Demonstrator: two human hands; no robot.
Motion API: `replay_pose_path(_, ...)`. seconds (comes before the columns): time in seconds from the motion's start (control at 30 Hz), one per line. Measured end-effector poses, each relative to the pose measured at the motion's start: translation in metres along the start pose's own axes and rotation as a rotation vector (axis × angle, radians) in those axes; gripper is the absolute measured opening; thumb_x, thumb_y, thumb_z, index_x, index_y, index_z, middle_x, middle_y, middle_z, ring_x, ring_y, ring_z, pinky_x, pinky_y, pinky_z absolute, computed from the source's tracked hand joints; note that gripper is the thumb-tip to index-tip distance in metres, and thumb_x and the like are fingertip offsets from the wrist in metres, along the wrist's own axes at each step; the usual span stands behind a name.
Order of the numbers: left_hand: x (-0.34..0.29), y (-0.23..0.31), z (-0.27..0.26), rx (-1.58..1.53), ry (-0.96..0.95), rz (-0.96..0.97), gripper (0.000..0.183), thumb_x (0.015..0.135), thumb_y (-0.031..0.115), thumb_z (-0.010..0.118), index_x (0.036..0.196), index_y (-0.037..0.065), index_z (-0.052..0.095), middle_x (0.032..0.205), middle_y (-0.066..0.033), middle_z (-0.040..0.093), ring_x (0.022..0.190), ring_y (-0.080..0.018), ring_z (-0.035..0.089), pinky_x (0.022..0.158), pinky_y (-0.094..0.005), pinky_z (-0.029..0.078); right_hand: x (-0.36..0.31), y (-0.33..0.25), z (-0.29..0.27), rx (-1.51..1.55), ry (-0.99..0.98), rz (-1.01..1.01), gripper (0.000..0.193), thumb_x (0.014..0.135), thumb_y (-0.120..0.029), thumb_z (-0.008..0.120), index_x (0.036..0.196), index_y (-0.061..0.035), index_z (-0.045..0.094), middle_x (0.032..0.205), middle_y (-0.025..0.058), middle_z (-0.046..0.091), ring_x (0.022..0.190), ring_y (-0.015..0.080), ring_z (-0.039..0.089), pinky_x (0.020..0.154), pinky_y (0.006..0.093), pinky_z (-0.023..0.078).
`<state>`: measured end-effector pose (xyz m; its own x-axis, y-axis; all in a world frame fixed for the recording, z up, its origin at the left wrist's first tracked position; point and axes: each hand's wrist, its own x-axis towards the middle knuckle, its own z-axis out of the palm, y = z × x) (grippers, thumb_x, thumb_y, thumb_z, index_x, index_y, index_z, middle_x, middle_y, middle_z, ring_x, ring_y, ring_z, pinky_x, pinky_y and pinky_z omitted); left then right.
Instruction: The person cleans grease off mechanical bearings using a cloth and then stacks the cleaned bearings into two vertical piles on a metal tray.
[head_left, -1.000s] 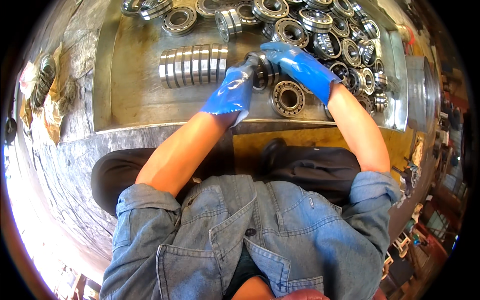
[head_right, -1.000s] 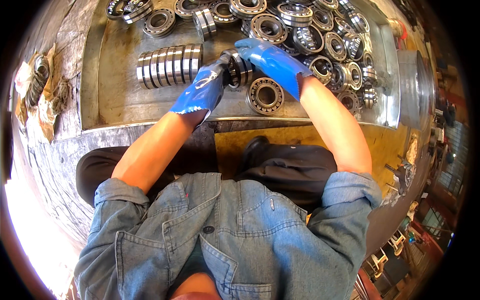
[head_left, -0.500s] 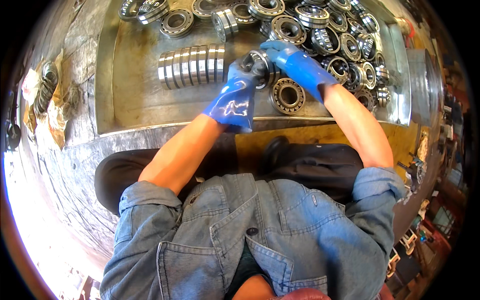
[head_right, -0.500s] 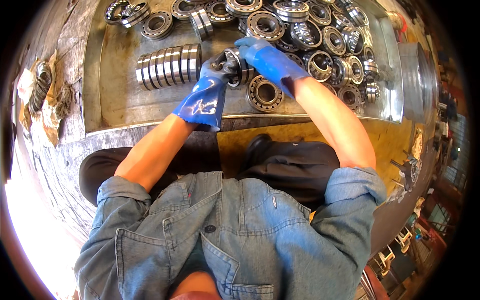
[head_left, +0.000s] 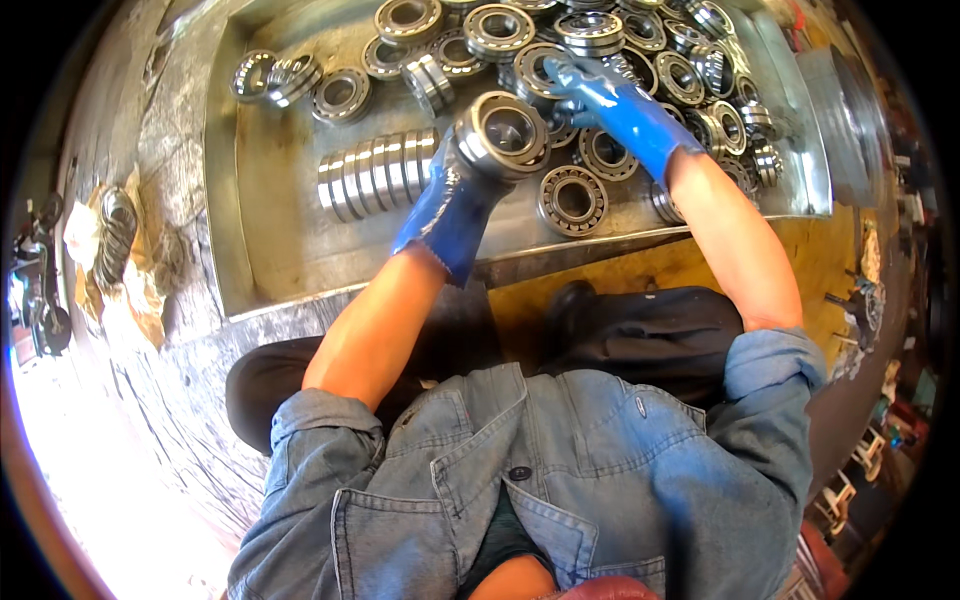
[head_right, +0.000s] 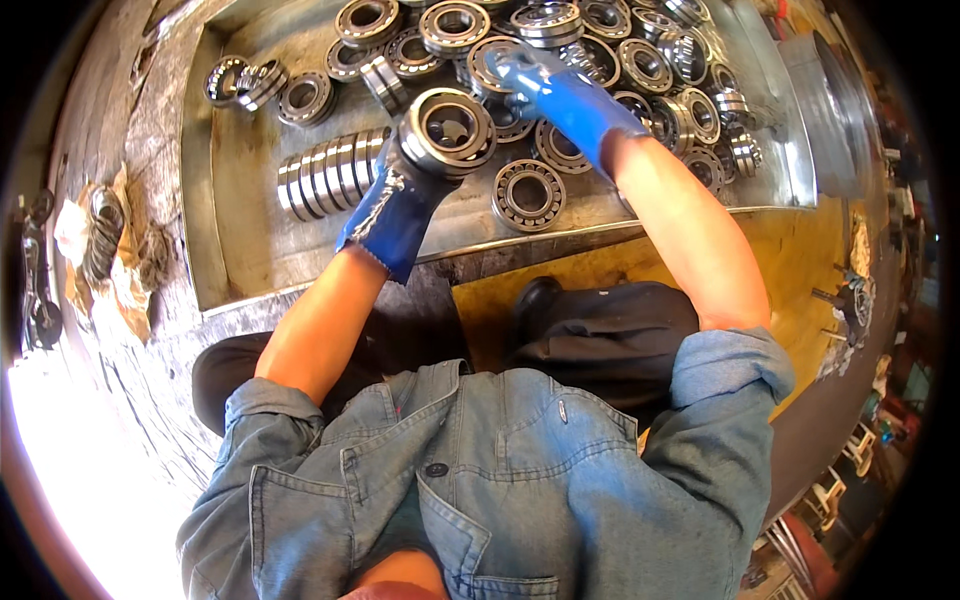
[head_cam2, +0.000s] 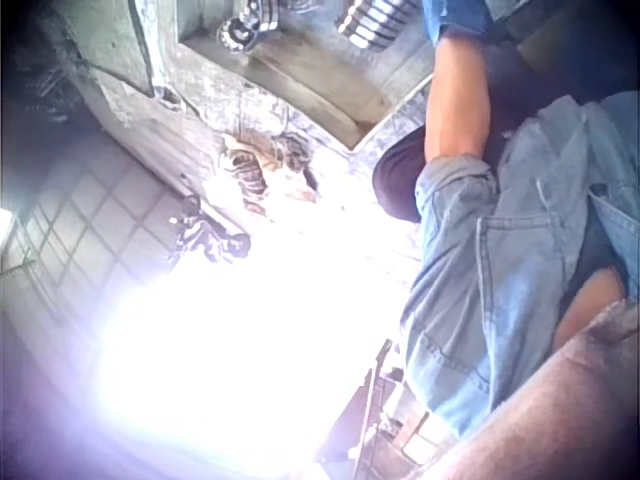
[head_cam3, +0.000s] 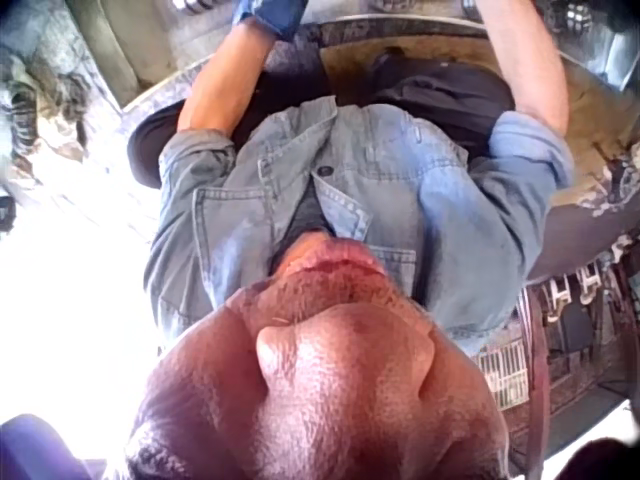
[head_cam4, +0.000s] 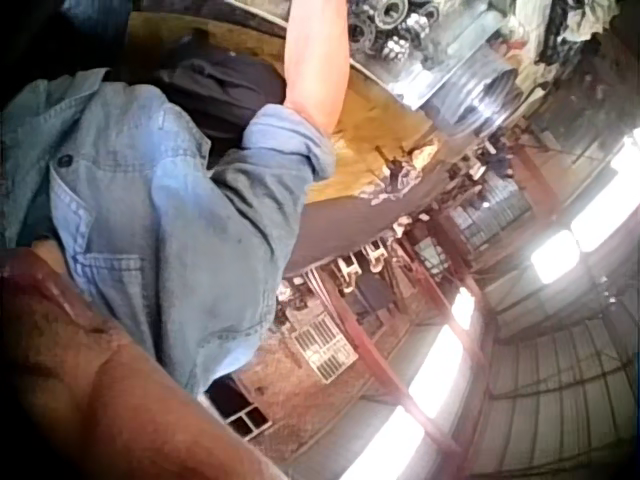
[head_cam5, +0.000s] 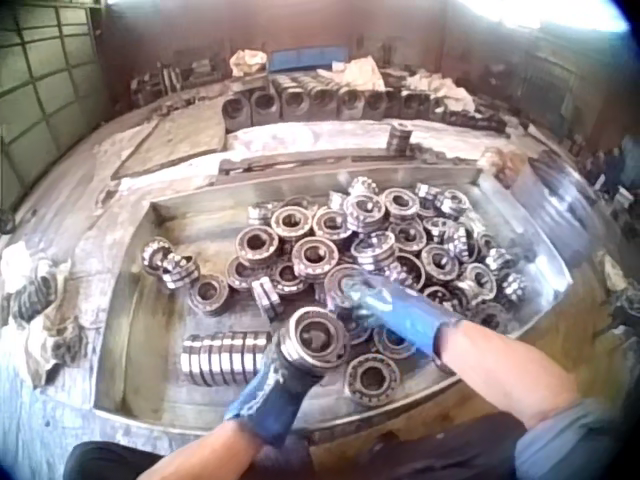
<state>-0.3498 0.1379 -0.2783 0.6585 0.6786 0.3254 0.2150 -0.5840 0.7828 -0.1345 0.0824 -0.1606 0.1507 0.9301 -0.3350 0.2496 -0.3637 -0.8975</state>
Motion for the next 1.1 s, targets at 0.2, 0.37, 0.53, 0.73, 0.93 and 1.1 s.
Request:
replay_pose_path(0.2, 0.023, 0.047, -0.018, 0.435, 0.06, 0.042, 0.041, 0.084, 0.031, 0.078, 0.119, 0.01, 0.07, 0.118, -0.0102, 0.073, 0.11, -0.0261, 0.069, 0.095, -0.035, 0.057, -0.016, 0.029, -0.002, -0.042, -0.02, 0.035, 0.075, 0.098, -0.052, 0.067, 0.151, -0.0021, 0.048, 0.137, 0.0199, 0.064, 0.122, 0.0253, 0.064, 0.102, 0.0362, 0.053)
replay_pose_path(0.37, 0.021, -0.007, 0.002, -0.032, 0.077, -0.151, 0.046, 0.09, 0.044, 0.071, 0.122, 0.011, 0.069, 0.118, -0.0094, 0.073, 0.11, -0.0255, 0.069, 0.098, -0.0388, 0.057, 0.012, 0.039, 0.015, -0.116, -0.056, 0.0, 0.078, 0.097, -0.053, 0.068, 0.151, -0.0004, 0.048, 0.137, 0.0192, 0.063, 0.124, 0.0247, 0.061, 0.105, 0.0363, 0.05)
replay_pose_path(0.53, 0.03, 0.036, -0.025, -1.661, 0.481, -1.005, 0.048, 0.098, 0.051, 0.064, 0.127, 0.013, 0.067, 0.116, -0.0102, 0.075, 0.105, -0.0285, 0.071, 0.096, -0.0433, 0.058, 0.008, 0.026, 0.023, -0.091, -0.131, -0.176, 0.081, 0.096, -0.054, 0.069, 0.151, 0.0013, 0.048, 0.136, 0.0184, 0.063, 0.126, 0.0241, 0.059, 0.108, 0.0363, 0.047)
replay_pose_path(0.73, 0.034, 0.043, -0.022, -1.427, 0.505, -0.898, 0.069, 0.099, 0.065, 0.055, 0.133, 0.005, 0.061, 0.119, -0.0145, 0.072, 0.102, -0.0292, 0.072, 0.093, -0.0468, 0.061, -0.005, 0.007, 0.018, 0.069, -0.136, -0.195, 0.061, 0.102, -0.043, 0.066, 0.145, -0.0015, 0.056, 0.135, 0.0116, 0.065, 0.125, 0.0197, 0.058, 0.109, 0.0346, 0.047)
replay_pose_path(0.93, 0.022, 0.046, -0.018, -1.332, 0.485, -0.824, 0.069, 0.097, 0.064, 0.06, 0.131, 0.003, 0.062, 0.118, -0.0138, 0.073, 0.099, -0.0279, 0.072, 0.091, -0.0447, 0.062, -0.01, -0.009, 0.024, 0.091, -0.187, -0.158, 0.084, 0.091, -0.059, 0.073, 0.147, 0.0002, 0.053, 0.133, 0.0175, 0.065, 0.123, 0.0237, 0.062, 0.106, 0.0364, 0.049)
replay_pose_path(1.1, 0.026, 0.048, -0.015, -1.268, 0.528, -0.93, 0.068, 0.097, 0.062, 0.063, 0.128, 0.002, 0.064, 0.114, -0.0133, 0.074, 0.097, -0.0253, 0.072, 0.092, -0.0424, 0.061, -0.005, -0.001, 0.018, -0.015, -0.209, -0.177, 0.086, 0.091, -0.055, 0.075, 0.152, 0.0001, 0.048, 0.143, 0.0191, 0.059, 0.133, 0.0259, 0.055, 0.114, 0.0383, 0.043)
